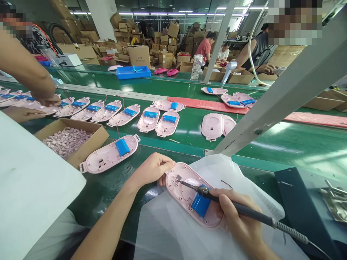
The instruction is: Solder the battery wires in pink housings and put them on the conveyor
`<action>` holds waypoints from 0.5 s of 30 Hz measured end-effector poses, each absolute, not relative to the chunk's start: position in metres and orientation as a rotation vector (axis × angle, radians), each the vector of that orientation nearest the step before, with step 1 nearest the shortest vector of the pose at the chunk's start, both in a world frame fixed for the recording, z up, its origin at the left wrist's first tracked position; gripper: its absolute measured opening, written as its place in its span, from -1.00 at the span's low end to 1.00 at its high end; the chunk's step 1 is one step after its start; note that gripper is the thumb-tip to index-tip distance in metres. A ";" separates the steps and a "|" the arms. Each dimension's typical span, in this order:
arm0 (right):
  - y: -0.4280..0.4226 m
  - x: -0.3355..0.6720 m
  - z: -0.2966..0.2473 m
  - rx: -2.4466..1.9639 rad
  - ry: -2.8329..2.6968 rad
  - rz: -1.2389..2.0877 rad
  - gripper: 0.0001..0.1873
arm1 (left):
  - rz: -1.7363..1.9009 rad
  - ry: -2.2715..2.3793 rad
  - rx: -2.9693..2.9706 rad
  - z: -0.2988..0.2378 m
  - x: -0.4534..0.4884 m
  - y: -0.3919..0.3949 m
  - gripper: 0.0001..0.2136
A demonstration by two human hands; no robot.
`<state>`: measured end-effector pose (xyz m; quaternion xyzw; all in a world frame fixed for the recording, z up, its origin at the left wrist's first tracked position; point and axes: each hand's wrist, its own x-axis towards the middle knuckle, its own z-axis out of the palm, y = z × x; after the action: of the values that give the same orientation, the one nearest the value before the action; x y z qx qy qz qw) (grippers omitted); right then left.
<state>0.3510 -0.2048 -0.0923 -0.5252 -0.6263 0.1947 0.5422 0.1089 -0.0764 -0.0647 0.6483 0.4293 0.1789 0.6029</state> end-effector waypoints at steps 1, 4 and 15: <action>-0.204 0.351 -0.092 -1.242 -1.491 0.453 -0.66 | 0.412 0.994 1.501 -0.065 0.109 -0.076 -0.60; -0.204 0.352 -0.096 -1.210 -1.493 0.446 -0.69 | 0.407 0.999 1.501 -0.064 0.110 -0.076 -0.60; -0.205 0.353 -0.103 -1.231 -1.481 0.481 -0.67 | 0.396 1.023 1.528 -0.059 0.110 -0.077 -0.59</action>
<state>0.3529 -0.2046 -0.1032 -0.5194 -0.6247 0.2029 0.5466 0.1098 -0.0770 -0.0595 0.6563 0.4393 0.1700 0.5894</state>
